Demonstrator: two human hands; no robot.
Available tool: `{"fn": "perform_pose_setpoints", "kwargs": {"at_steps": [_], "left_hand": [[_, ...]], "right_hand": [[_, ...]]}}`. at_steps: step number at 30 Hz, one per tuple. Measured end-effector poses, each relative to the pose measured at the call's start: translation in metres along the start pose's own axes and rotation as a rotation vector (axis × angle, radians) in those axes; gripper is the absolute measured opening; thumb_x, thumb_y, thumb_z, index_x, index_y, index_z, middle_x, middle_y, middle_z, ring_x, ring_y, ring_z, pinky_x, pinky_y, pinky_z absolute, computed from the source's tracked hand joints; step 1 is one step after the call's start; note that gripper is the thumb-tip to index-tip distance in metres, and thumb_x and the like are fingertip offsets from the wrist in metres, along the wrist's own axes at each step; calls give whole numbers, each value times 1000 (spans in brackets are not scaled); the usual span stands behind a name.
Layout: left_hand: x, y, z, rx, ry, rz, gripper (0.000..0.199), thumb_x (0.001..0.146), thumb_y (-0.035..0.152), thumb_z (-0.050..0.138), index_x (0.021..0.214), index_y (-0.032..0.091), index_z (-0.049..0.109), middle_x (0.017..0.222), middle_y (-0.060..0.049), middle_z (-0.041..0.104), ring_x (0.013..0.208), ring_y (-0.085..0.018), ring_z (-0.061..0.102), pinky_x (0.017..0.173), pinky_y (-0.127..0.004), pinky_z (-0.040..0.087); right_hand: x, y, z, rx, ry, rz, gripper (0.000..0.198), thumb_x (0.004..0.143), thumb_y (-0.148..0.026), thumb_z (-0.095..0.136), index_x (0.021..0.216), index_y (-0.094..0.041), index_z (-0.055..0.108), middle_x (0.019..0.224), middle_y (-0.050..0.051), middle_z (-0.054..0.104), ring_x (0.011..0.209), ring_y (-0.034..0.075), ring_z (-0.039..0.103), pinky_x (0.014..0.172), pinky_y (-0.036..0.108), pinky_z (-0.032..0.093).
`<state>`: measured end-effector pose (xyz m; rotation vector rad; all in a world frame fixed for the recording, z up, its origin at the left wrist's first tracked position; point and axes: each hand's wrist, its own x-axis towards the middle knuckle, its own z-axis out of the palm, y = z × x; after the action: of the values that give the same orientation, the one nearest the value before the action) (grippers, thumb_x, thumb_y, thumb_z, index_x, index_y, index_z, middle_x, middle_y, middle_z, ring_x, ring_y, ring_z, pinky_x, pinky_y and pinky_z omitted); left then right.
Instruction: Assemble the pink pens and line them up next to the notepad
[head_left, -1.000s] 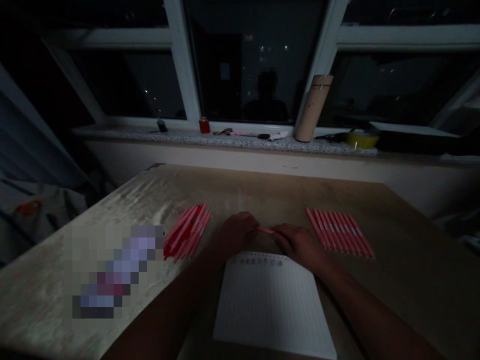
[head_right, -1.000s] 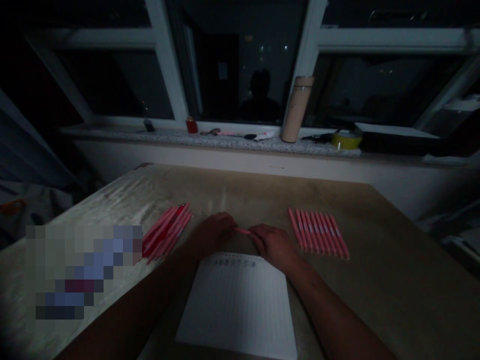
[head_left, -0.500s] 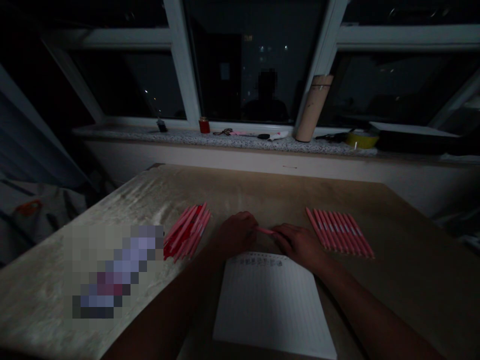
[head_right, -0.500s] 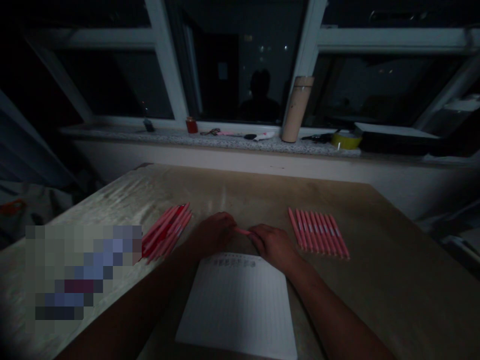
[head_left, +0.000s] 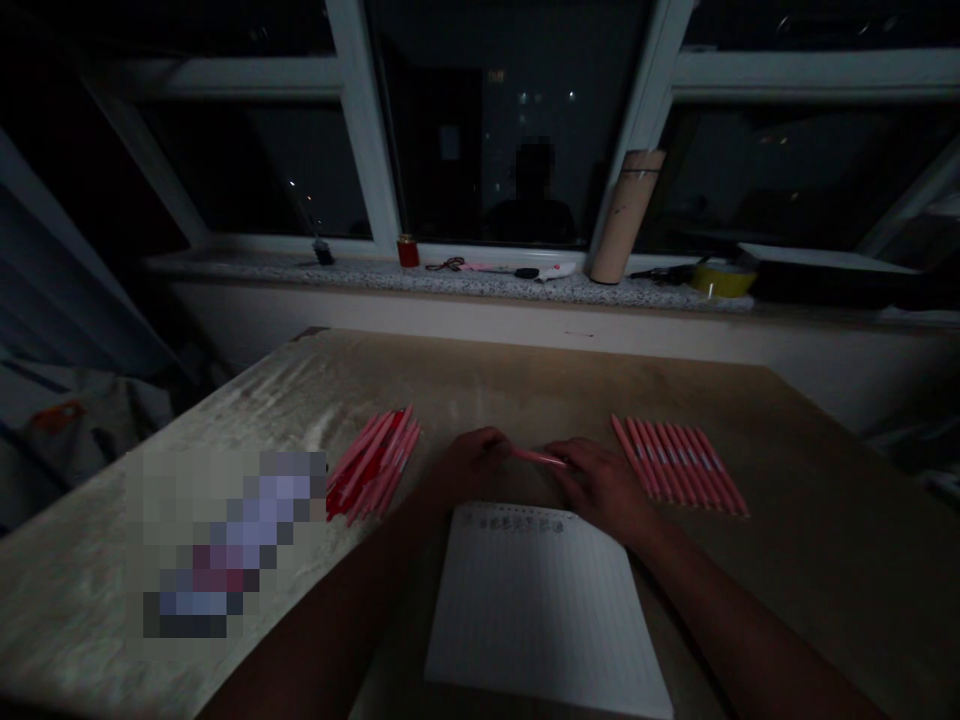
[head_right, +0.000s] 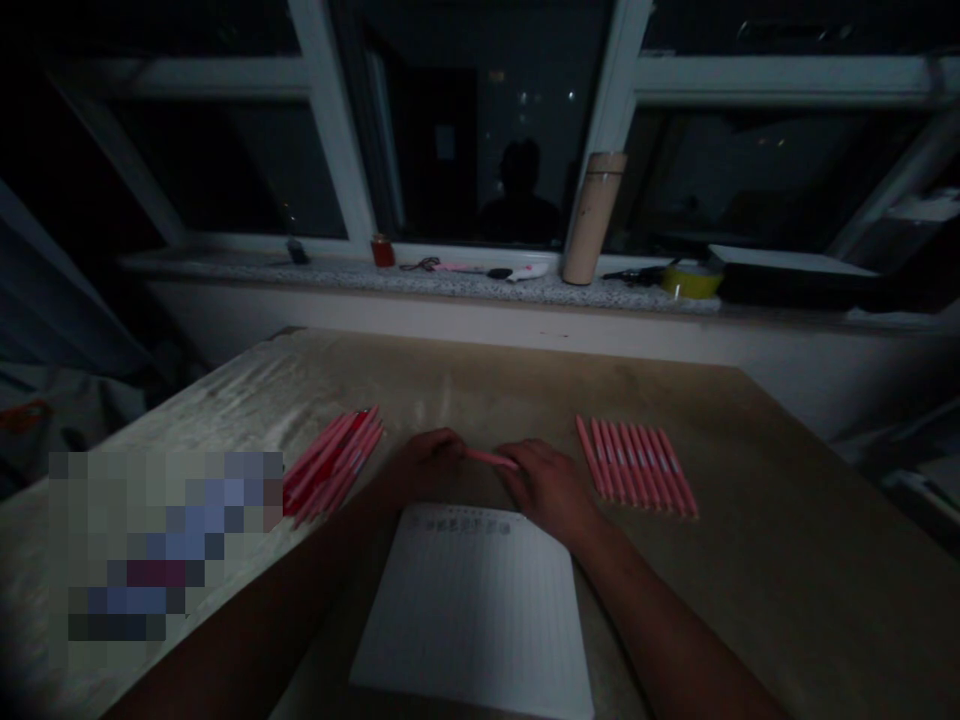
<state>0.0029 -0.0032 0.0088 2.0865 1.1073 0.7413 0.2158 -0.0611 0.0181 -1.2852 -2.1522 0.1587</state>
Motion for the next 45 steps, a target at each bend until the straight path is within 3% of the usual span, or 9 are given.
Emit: {"fn": "perform_pose_setpoints", "kwargs": {"at_steps": [8,18,28,40,45], "left_hand": [[2,1,1,-247,41,-103,35,82,45,44,70,13,52,58,4,44,55,-9,40,51,-21,30],[3,-1,2,-363,28,-139,30,75,43,50,74,13,53,59,4,43,55,-9,38,53,-21,30],[-1,8,1,-109,82,-68,46,86,51,32,63,15,48,54,4,37,55,-10,37,52,-23,27],[0,3,2,-139,50,-107,38,82,50,40,70,15,49,59,4,39,58,-10,37,51,-21,28],[-1,4,3,-164,68,-76,39,85,49,35,71,15,50,60,4,40,59,-11,39,54,-22,30]], "right_hand": [[1,1,-1,38,100,-71,13,85,-20,48,92,-19,59,87,8,64,84,20,57,75,33,47],[0,0,-4,7,6,-39,23,90,-26,42,101,-19,61,89,8,65,83,19,59,74,32,47],[0,0,-1,88,84,-88,17,88,-25,46,95,-20,60,88,8,64,83,18,59,73,32,48],[0,-2,-5,37,17,-63,22,90,-27,43,100,-19,61,90,8,65,84,18,59,75,32,48],[0,-1,-3,59,63,-75,20,89,-26,44,97,-20,61,88,8,65,83,18,60,74,32,49]]}}
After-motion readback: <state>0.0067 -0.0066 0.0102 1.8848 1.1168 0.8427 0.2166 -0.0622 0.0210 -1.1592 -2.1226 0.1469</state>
